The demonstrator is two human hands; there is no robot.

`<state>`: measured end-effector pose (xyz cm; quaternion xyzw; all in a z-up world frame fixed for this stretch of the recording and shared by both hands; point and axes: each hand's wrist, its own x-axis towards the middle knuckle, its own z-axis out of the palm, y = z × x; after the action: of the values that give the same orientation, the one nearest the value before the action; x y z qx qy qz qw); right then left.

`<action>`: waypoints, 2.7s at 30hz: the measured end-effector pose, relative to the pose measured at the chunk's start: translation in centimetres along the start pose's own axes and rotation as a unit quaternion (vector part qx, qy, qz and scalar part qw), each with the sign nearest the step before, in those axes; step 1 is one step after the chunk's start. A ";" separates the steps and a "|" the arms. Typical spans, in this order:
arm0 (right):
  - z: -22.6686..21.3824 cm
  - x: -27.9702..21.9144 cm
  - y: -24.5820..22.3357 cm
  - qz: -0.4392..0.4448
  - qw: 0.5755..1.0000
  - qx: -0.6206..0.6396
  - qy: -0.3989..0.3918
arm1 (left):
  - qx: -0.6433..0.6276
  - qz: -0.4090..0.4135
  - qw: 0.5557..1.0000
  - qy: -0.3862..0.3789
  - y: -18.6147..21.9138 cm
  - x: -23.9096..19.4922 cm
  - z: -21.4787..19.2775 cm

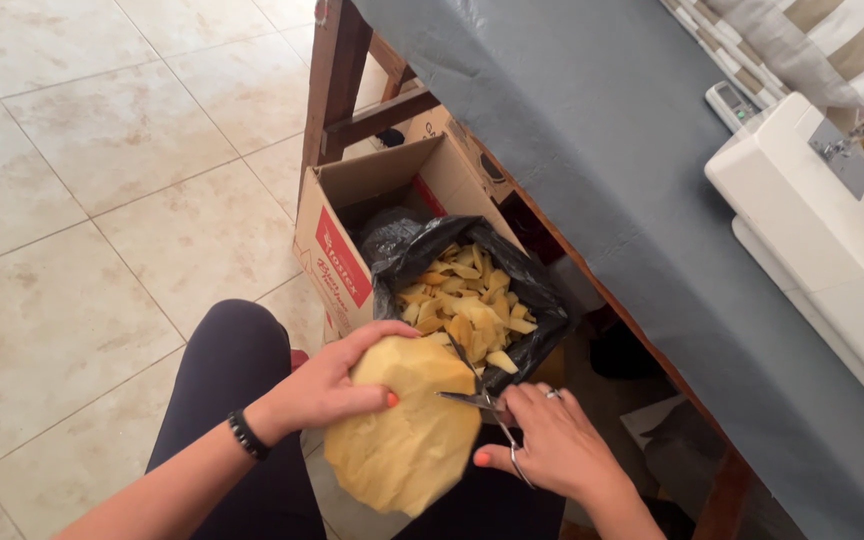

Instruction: Trimming the edges of a circular foam piece using scissors over a scrap bin in a workshop setting.

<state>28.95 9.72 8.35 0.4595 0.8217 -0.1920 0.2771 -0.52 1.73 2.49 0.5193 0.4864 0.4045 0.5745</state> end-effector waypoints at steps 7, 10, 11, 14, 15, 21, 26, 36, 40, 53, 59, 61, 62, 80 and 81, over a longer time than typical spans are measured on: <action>4.3 2.6 4.0 -0.134 0.970 0.032 0.199 | -0.023 -0.010 0.999 -0.025 1.5 1.2 0.4; 3.9 2.6 3.5 -0.070 0.982 0.118 0.131 | -0.032 -0.028 0.999 -0.002 1.8 2.1 0.8; 3.5 2.5 3.1 -0.069 0.982 0.118 0.131 | -0.032 -0.029 0.999 -0.003 2.2 2.3 0.8; 2.3 2.1 2.2 0.025 0.971 0.230 0.060 | -0.074 -0.101 0.992 0.002 2.5 2.8 0.8; 2.0 2.1 2.1 0.038 0.970 0.232 0.065 | -0.073 -0.096 0.993 0.009 2.2 3.0 0.7; -0.9 1.1 2.1 0.043 0.993 0.107 0.012 | -0.034 -0.080 0.996 0.009 1.5 2.9 0.3; -1.9 0.5 0.6 0.020 0.999 -0.030 -0.004 | 0.018 -0.010 0.999 -0.026 0.5 3.0 0.8; 5.0 4.6 6.3 -0.144 0.971 -0.012 0.189 | -0.065 -0.053 0.995 -0.055 2.4 4.1 1.5; 3.7 3.7 4.7 -0.073 0.989 0.089 0.089 | -0.054 -0.136 0.988 -0.047 2.7 4.7 1.8; 5.1 3.4 5.7 -0.114 0.952 0.283 0.000 | -0.182 -0.127 0.967 -0.126 1.4 5.9 1.0; 4.8 4.4 7.8 -0.076 0.900 0.421 -0.076 | -0.141 -0.170 0.968 -0.120 3.1 5.4 0.3; 4.4 4.2 7.9 -0.077 0.906 0.409 -0.078 | -0.076 -0.147 0.976 -0.138 4.0 4.7 0.0; 3.5 3.3 7.6 -0.080 0.906 0.410 -0.074 | -0.072 -0.145 0.977 -0.137 3.7 4.2 -0.5; 16.1 -2.8 -1.9 -0.092 0.804 0.486 0.329 | 0.236 0.303 0.914 -0.127 4.6 -4.2 3.9; 17.0 -3.2 -1.4 -0.051 0.740 0.592 0.316 | 0.210 0.317 0.924 -0.043 3.8 -4.2 4.1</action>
<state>33.80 -2.72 -2.67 0.5228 0.6050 -0.4974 -0.3364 2.80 -2.68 6.79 0.7723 0.3451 0.4314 0.3137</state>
